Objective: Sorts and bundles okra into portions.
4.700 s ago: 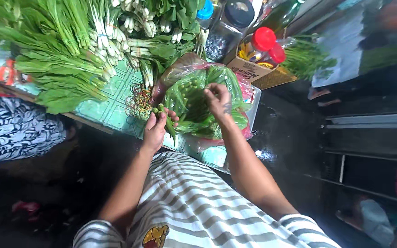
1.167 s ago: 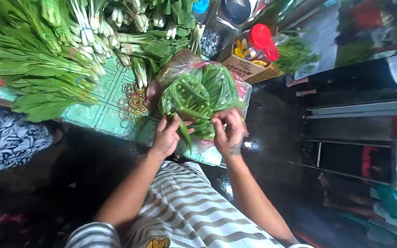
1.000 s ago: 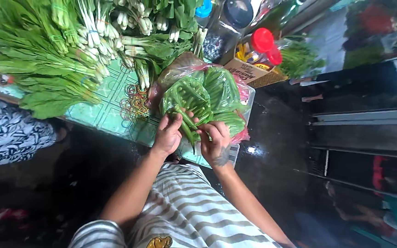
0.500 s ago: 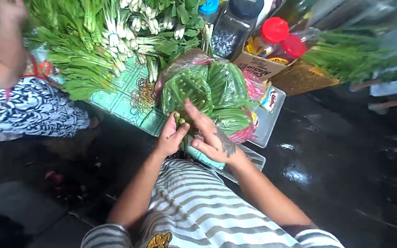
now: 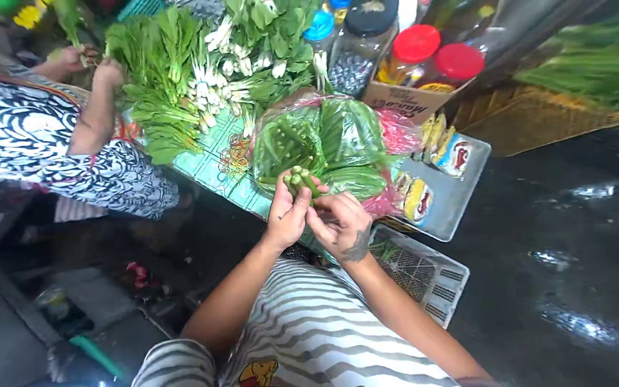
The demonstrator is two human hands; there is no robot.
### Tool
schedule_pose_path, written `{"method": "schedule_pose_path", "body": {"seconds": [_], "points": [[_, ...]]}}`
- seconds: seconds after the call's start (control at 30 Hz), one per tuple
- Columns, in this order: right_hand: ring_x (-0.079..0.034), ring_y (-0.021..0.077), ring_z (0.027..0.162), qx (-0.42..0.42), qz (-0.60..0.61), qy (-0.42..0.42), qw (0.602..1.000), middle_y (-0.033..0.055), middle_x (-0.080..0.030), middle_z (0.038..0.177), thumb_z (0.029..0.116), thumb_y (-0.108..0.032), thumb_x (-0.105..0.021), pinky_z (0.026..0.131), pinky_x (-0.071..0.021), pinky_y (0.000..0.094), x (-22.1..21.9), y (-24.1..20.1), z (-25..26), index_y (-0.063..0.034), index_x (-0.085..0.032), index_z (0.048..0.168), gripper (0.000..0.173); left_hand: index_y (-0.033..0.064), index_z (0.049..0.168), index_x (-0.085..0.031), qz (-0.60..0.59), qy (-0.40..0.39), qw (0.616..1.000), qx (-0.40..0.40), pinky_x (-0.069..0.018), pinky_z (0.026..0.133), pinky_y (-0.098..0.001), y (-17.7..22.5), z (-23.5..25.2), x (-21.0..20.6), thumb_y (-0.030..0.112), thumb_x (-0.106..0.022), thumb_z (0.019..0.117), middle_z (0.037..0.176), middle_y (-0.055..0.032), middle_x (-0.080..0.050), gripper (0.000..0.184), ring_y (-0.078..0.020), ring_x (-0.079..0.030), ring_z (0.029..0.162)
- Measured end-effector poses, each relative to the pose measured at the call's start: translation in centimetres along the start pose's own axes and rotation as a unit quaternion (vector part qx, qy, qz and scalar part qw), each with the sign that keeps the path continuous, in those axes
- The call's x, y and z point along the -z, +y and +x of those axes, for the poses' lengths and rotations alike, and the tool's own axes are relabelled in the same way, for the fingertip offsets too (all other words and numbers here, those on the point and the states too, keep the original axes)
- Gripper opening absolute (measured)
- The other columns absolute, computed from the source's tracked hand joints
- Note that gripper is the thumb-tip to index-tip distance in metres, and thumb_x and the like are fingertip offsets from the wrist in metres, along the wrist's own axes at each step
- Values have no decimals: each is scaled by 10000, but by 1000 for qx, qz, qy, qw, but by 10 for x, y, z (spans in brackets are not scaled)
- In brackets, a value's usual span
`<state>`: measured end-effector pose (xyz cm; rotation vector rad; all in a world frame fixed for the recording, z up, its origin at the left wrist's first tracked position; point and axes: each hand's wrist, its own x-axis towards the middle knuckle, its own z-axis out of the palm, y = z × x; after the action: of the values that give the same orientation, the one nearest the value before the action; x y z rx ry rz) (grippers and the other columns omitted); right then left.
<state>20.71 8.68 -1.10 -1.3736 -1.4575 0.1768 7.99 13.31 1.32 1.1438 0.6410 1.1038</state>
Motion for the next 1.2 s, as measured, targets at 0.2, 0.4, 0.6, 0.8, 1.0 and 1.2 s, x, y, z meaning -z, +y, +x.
{"method": "schedule_pose_path", "body": {"seconds": [0.2, 0.4, 0.6, 0.8, 1.0, 1.2], "points": [[-670, 82, 757, -35, 5, 13, 999, -23, -722, 786, 846, -277, -717, 721, -566, 300, 18, 2, -9, -115, -761, 834, 168, 97, 1405, -421, -1, -4, 1000, 11, -590, 900, -415, -9, -10, -19, 124, -485, 1070, 1202, -134, -655, 342, -252, -689, 1045], [-664, 75, 751, -56, -21, -14, 998, -43, -721, 778, 838, -310, -714, 730, -550, 313, 5, 2, -13, -143, -755, 808, 175, 93, 1400, -424, -22, 11, 999, 35, -591, 876, -407, -14, -9, -3, 113, -485, 1070, 1184, -143, -658, 337, -251, -690, 1013], [-666, 63, 745, -100, 35, -79, 991, -29, -722, 819, 871, -355, -757, 695, -578, 296, -30, 2, -4, -110, -759, 902, 246, 47, 1380, -422, 62, 27, 997, 45, -584, 891, -391, -18, -1, 52, 97, -517, 1051, 1094, -97, -672, 346, -197, -681, 982], [-660, 170, 1005, -113, 64, -320, 939, 130, -632, 1280, 1019, -425, -590, 830, -596, 360, -114, -25, 31, -123, -624, 1398, 486, -65, 1411, -467, 380, -114, 910, 123, -511, 1068, -433, 0, -11, 169, 155, -518, 1020, 1266, -189, -649, 452, -232, -635, 1206], [-690, 132, 971, -64, 87, -400, 910, 73, -726, 1080, 1017, -347, -618, 890, -591, 323, -213, -29, 35, -110, -757, 1161, 310, -62, 1545, -288, 309, -78, 927, 197, -497, 1093, -378, 5, -22, 259, 158, -606, 986, 1340, -184, -622, 680, -187, -622, 1236], [-681, 97, 1011, -104, 155, -475, 860, 40, -723, 1088, 1002, -299, -661, 911, -588, 311, -265, -38, 60, -95, -759, 1131, 260, -26, 1343, -537, 169, -121, 951, 229, -591, 927, -323, 7, -18, 329, 203, -598, 1033, 1125, -78, -701, 390, -106, -698, 994]]}}
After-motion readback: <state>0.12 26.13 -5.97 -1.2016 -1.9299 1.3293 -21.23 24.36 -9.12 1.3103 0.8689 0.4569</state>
